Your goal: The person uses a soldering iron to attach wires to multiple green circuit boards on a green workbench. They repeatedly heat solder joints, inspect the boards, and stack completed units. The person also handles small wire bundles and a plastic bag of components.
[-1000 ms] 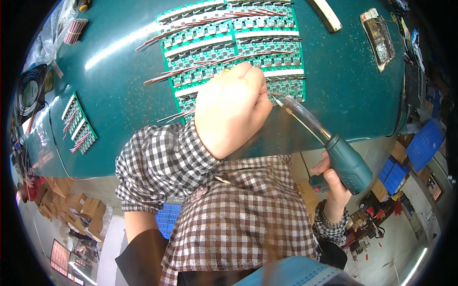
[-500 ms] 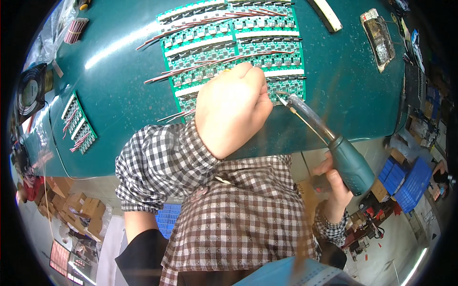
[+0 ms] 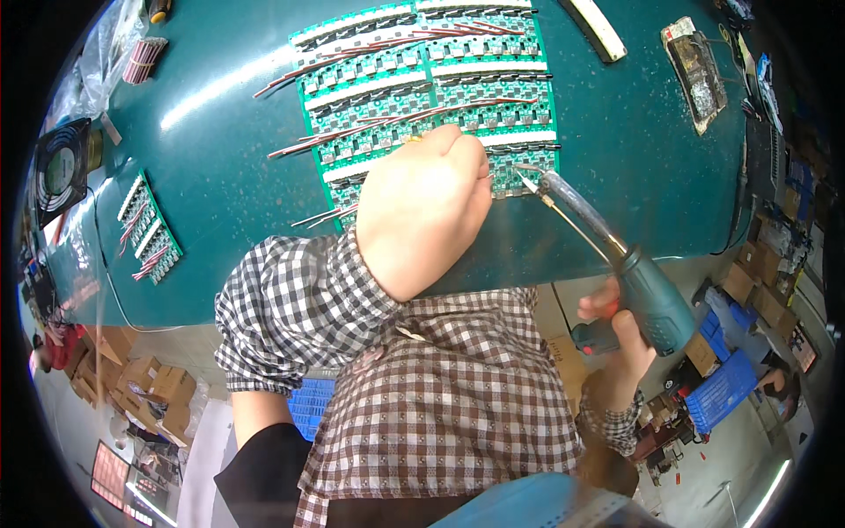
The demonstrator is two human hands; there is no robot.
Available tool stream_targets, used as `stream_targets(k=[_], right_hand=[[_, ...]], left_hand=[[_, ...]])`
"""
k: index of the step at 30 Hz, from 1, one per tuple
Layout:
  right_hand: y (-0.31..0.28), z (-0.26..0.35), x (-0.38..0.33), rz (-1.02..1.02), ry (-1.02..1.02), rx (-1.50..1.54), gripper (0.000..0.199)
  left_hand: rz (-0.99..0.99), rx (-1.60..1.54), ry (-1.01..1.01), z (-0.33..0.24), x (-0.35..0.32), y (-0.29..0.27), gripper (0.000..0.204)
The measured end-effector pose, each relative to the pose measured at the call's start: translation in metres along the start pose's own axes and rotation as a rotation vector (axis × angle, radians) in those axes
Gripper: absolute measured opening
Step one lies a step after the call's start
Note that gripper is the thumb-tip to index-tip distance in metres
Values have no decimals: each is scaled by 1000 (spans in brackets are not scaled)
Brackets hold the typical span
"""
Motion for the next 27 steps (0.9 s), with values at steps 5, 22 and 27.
stream_targets(k=[5,22,27], right_hand=[[1,-3,2,18,7,24,43],[4,-4,-4,119,-45,-47,41],[1,-6,-7,49,-8,-124,41]], left_hand=[[-41,57,12,-4,-4,2,13],[-101,93,-31,-3,-7,3,18],[-98,93,-41,-2,-8,3,19]])
Point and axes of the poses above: each hand's wrist, its own x-axis towards the middle knuckle, its own y-axis out of the palm, z = x × y, the point moved 10 cm from there along x, towards the middle knuckle, and after that the axes turned 11 degrees about -y, right-handed, at the moved point
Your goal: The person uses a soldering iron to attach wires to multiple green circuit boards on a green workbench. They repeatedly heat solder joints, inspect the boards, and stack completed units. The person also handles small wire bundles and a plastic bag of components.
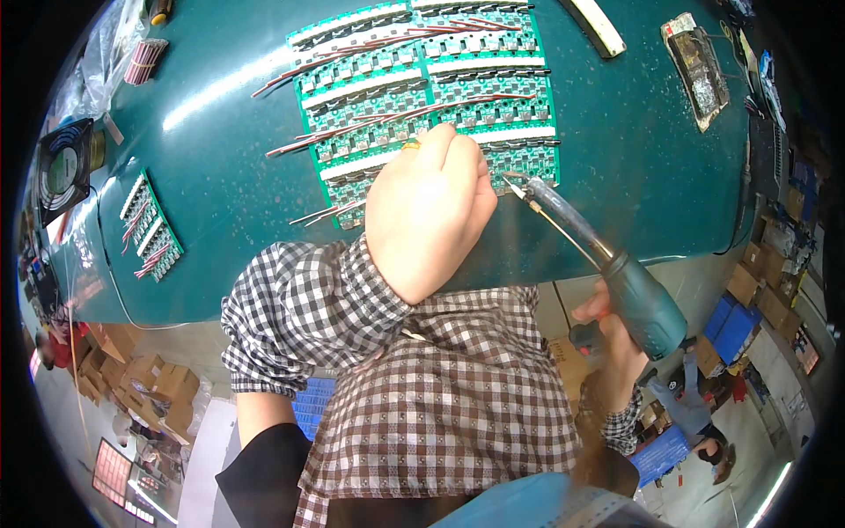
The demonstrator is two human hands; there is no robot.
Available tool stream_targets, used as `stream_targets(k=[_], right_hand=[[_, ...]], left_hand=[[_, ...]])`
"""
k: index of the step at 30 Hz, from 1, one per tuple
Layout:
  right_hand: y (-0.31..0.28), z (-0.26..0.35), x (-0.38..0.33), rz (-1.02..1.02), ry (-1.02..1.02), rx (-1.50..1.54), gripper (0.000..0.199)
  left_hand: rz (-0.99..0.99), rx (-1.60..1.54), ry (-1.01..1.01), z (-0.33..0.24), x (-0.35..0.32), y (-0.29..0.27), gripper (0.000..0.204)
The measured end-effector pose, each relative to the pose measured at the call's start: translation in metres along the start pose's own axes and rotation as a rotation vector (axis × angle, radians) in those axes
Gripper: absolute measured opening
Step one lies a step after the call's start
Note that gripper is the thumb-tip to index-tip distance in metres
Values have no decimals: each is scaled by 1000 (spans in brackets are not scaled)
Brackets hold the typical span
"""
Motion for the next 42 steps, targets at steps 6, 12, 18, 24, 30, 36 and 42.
stream_targets(k=[6,12,18,24,30,36,42], right_hand=[[3,3,2,15,10,-105,50],[6,7,5,30,-20,-106,53],[5,5,4,30,-10,-84,53],[5,3,2,26,-4,-83,53],[6,3,0,1,17,-121,49],[8,3,2,33,10,-120,47],[10,9,6,69,-19,-165,46]], left_hand=[[-5,27,2,0,-1,1,19],[-10,2,2,0,0,1,18],[9,4,-12,0,1,0,18],[23,2,-29,2,1,2,18],[-8,-3,-11,1,0,1,18],[-1,-6,-8,0,1,1,18],[-3,-5,-9,1,1,1,18]])
Point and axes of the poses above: each hand's wrist, its own x-axis towards the middle knuckle, its own y-axis out of the palm, z = x × y, the point moved 10 cm from there along x, towards the middle knuckle, and after that the axes turned 11 degrees about -y, right-handed, at the moved point
